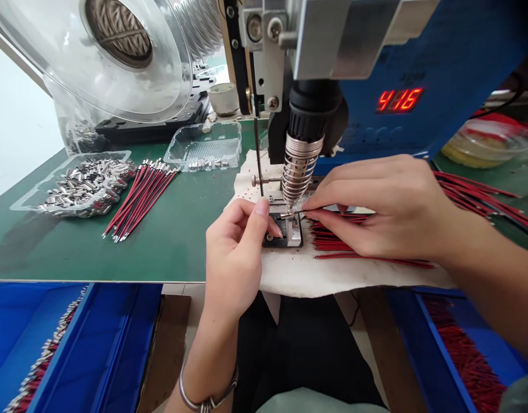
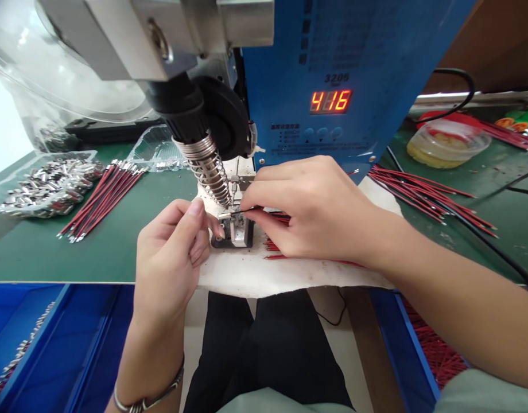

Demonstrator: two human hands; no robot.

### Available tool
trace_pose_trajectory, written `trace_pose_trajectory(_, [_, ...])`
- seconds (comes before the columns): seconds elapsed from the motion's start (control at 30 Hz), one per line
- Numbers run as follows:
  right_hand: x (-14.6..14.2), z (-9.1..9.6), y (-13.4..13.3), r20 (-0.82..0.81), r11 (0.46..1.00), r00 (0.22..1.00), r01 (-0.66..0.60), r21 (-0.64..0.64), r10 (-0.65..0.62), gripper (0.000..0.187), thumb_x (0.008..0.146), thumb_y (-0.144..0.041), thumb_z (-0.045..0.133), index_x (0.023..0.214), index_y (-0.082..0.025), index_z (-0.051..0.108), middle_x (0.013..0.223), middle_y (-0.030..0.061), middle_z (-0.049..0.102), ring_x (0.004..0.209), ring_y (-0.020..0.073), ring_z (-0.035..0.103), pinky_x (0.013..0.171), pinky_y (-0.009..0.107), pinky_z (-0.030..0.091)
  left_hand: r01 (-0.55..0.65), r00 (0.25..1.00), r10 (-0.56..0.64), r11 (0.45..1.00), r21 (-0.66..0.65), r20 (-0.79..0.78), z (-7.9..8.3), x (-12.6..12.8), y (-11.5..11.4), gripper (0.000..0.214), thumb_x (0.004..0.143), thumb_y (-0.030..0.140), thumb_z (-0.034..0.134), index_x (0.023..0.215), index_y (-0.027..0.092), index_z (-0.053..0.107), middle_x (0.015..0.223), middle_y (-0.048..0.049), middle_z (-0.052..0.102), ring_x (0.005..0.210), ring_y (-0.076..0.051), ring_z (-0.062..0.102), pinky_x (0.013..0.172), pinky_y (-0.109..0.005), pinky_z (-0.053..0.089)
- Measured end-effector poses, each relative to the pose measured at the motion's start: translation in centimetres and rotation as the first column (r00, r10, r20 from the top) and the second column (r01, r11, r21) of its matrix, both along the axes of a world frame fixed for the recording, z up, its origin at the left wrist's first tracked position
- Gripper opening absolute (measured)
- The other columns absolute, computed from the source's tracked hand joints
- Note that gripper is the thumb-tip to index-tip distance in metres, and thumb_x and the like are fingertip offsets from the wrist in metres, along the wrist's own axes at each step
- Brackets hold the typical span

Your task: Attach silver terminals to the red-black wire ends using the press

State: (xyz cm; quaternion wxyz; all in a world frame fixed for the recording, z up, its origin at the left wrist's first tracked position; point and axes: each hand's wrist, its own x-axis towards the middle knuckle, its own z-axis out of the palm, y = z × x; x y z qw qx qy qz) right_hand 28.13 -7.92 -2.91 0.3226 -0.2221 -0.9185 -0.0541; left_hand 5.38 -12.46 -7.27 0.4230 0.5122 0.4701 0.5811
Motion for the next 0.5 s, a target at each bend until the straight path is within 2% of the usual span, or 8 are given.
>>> trace_pose_trajectory(0.13, [0.07, -0.11, 0.03, -0.012, 1.000, 1.000, -0.005, 0.005, 0.005, 0.014, 0.111, -0.016, 0.072, 0.101, -0.021, 0.081, 0.091, 0.0018, 0.085, 0.075, 0.0182, 0.079, 0.067, 0.033, 0.058, 0.002, 1.000, -0.003, 1.000, 0.008, 0.019, 0.14, 0.12, 0.00, 0.042, 0.110, 0.038, 0.080, 0.073, 0.022, 0.067, 0.072, -0.0015, 0.070, 0.070, -0.014, 0.061, 0.065, -0.028, 0.050])
trace_pose_trajectory(0.33, [0.12, -0.17, 0.12, -0.001, 1.000, 1.000, 0.005, 0.014, -0.005, 0.014, 0.112, -0.018, 0.071, 0.104, -0.024, 0.081, 0.093, 0.0005, 0.086, 0.076, 0.0175, 0.078, 0.067, 0.032, 0.056, -0.002, 1.000, 0.002, 1.000, 0.006, 0.004, 0.14, 0.18, 0.03, 0.044, 0.109, 0.043, 0.082, 0.073, 0.022, 0.066, 0.072, -0.0021, 0.069, 0.069, -0.015, 0.061, 0.064, -0.029, 0.050])
trace_pose_trajectory(0.5, [0.10, -0.12, 0.11, 0.002, 1.000, 1.000, 0.003, 0.028, -0.003, 0.013, 0.112, -0.019, 0.072, 0.103, -0.022, 0.082, 0.093, 0.0014, 0.086, 0.076, 0.0174, 0.078, 0.066, 0.031, 0.055, 0.013, 0.999, -0.014, 1.000, 0.021, 0.044, 0.03, 0.12, 0.15, 0.043, 0.110, 0.040, 0.082, 0.074, 0.022, 0.067, 0.073, -0.0018, 0.069, 0.071, -0.015, 0.061, 0.065, -0.028, 0.050])
